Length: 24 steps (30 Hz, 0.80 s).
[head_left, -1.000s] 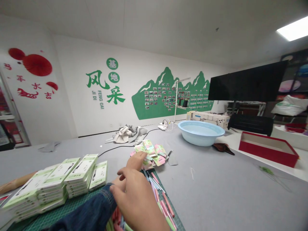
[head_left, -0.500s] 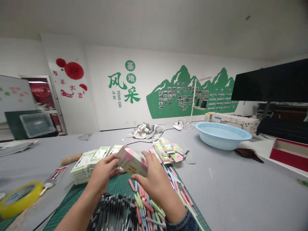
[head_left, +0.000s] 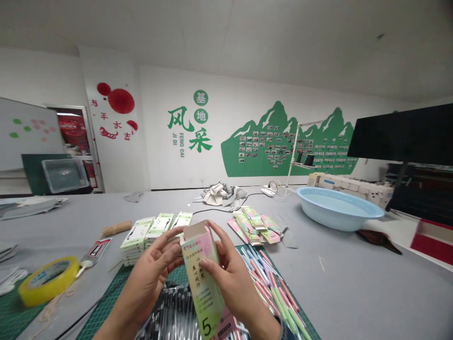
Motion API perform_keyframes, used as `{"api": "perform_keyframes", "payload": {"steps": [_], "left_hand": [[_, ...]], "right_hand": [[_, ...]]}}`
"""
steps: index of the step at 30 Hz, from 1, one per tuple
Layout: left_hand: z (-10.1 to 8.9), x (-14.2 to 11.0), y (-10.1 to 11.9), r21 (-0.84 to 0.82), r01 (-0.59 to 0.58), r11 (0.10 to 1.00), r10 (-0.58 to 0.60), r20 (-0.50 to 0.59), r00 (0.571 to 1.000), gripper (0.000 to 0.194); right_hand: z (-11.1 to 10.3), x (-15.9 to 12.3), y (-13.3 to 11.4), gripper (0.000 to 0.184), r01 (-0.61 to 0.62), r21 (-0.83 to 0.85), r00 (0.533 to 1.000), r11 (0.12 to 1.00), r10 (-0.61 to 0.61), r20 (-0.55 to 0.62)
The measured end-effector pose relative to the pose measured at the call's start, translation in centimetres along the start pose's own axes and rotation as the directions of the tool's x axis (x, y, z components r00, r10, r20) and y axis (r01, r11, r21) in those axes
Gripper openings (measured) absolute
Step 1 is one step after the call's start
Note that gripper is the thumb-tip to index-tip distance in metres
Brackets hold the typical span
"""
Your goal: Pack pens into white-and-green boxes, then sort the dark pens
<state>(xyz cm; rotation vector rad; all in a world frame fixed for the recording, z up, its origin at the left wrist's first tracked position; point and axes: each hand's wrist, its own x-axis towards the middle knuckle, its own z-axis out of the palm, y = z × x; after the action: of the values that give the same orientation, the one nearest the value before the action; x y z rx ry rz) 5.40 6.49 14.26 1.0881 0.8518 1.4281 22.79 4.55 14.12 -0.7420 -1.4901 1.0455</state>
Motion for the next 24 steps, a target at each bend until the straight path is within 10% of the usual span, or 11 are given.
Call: {"api": "perform_keyframes", "payload": {"steps": [24], "left_hand": [[-0.6,0.0,-0.9,0.358,-0.212,0.909,0.229,-0.006,0.973,0.014]], "right_hand": [[0.4,0.0,1.2,0.05,-0.03,0.087,0.999,0.996,0.026,0.048]]}}
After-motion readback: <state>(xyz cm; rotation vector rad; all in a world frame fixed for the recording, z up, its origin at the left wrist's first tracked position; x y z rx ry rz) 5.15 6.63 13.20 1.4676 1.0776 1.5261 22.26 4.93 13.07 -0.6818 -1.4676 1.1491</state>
